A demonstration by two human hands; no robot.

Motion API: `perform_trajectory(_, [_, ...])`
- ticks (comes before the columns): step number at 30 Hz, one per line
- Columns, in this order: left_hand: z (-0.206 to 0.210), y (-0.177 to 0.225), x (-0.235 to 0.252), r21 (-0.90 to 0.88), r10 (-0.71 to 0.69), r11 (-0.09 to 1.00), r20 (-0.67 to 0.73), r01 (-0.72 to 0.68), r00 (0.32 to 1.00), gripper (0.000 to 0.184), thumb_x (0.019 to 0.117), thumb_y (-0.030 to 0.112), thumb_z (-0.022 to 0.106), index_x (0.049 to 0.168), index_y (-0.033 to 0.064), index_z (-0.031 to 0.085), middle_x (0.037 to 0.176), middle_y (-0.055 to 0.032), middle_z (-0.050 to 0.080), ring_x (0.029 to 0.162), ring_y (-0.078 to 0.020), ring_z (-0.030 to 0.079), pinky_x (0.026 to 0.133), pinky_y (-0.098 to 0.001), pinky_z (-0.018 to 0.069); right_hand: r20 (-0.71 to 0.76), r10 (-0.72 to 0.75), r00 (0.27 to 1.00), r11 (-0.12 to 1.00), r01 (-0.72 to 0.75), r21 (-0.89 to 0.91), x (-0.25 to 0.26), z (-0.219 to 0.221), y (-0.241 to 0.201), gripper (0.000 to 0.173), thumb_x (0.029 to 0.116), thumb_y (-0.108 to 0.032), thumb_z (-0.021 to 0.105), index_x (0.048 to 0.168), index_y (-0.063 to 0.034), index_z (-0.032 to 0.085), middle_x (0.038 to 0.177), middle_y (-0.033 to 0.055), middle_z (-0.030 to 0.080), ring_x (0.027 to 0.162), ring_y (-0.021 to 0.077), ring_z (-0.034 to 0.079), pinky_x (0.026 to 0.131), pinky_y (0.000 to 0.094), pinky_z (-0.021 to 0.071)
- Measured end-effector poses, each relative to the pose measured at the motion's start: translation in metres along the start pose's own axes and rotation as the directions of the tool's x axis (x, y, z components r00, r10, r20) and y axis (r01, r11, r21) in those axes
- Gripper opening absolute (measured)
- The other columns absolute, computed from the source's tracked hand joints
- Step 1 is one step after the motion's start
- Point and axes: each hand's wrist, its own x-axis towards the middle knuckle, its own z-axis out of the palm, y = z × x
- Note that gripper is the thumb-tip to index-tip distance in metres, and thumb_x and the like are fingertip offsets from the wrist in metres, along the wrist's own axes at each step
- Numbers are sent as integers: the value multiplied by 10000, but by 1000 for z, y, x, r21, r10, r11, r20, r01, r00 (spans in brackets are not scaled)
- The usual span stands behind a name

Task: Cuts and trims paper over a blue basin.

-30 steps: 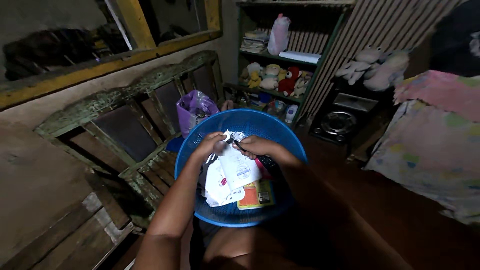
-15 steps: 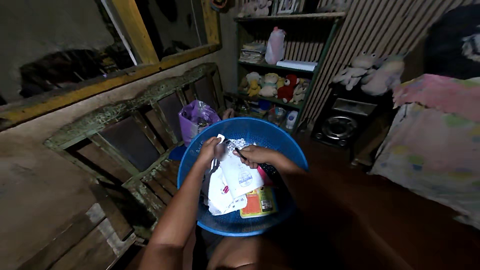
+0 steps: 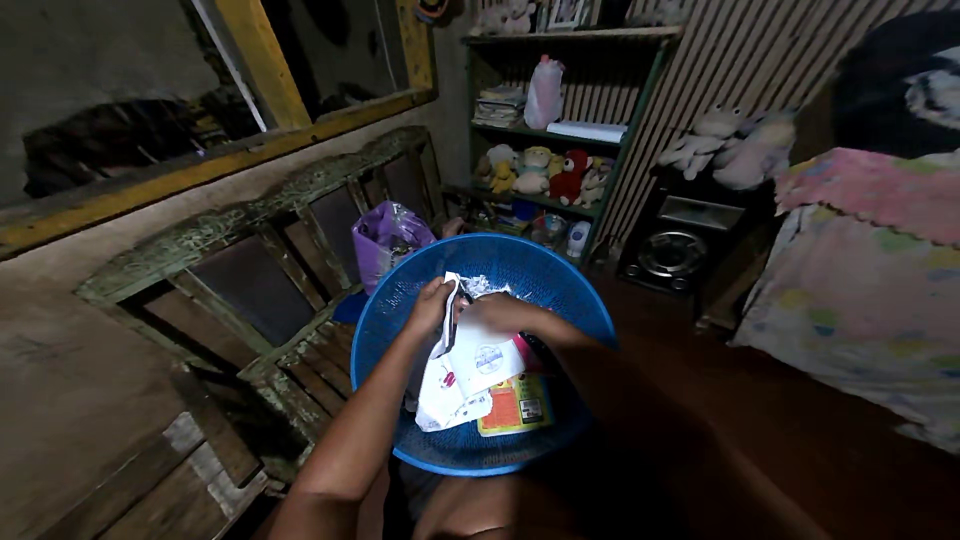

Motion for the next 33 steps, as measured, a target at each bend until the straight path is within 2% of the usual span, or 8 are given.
perform_trajectory(5, [-3, -4, 3, -24, 2, 1000, 0, -2, 1000, 308, 1131, 286, 383, 1104, 28, 550, 698, -78, 603, 545, -167, 593, 548, -324, 558, -3, 0, 1000, 1000, 0, -17, -2, 0, -3, 617, 1035, -654, 385, 1045, -89, 635, 777, 18, 601, 590, 119, 584, 556, 301, 519])
perform_trajectory(15, [-2, -5, -4, -13, -24, 1000, 9, 24, 1000, 288, 1121, 325, 421, 1169, 85, 574, 671, -32, 535, 474, -116, 474, 460, -265, 462, -30, 17, 999, 999, -18, -32, -1, -2, -9, 628, 1045, -646, 365, 1045, -79, 634, 772, 21, 589, 576, 117, 563, 549, 298, 507])
perform_trajectory(20, [-4, -4, -4, -100, -58, 993, -20, 55, 998, 295, 1133, 330, 361, 1092, 96, 536, 627, -2, 460, 441, -107, 421, 432, -258, 430, -44, 46, 998, 997, -49, -64, 3, -1, -8, 573, 1046, -615, 416, 1066, -84, 631, 758, 9, 580, 553, 99, 543, 533, 279, 491])
perform_trajectory(23, [-10, -6, -2, -185, -72, 981, -48, 62, 996, 313, 1134, 307, 310, 1083, 86, 525, 592, 5, 433, 413, -107, 402, 409, -258, 419, -30, 73, 997, 994, -75, -79, 5, 0, -9, 630, 1027, -666, 395, 1067, -85, 634, 755, 16, 580, 558, 113, 552, 537, 301, 502])
perform_trajectory(26, [-11, -3, -3, -177, -45, 984, -116, 24, 992, 269, 1134, 275, 330, 1053, 84, 502, 601, 1, 444, 423, -103, 412, 414, -253, 419, 16, 93, 996, 993, -91, -77, 7, 3, -13, 706, 999, -728, 356, 1042, -82, 635, 755, 27, 586, 565, 135, 562, 545, 323, 508])
perform_trajectory(29, [-12, -1, -3, -111, 6, 993, -183, -27, 983, 231, 1128, 270, 397, 1118, 72, 514, 641, -27, 501, 470, -127, 482, 459, -280, 477, 28, 78, 997, 995, -76, -67, 9, 5, -16, 703, 988, -742, 367, 1020, -95, 639, 740, 17, 577, 549, 125, 551, 519, 308, 491])
perform_trajectory(31, [-13, 1, -4, -79, -3, 997, -172, -11, 985, 251, 1126, 278, 411, 1166, 58, 525, 668, -44, 533, 490, -137, 516, 477, -291, 504, 29, 68, 997, 995, -66, -77, 11, 6, -18, 693, 996, -732, 362, 1011, -96, 636, 738, 16, 572, 545, 122, 545, 516, 305, 488])
perform_trajectory(33, [-14, 1, -5, -50, -18, 999, -137, 11, 990, 267, 1126, 286, 410, 1142, 49, 532, 680, -49, 549, 495, -137, 523, 483, -292, 508, 26, 59, 998, 995, -56, -87, 12, 6, -19, 698, 1005, -723, 349, 1019, -87, 637, 750, 25, 582, 555, 129, 552, 527, 316, 495])
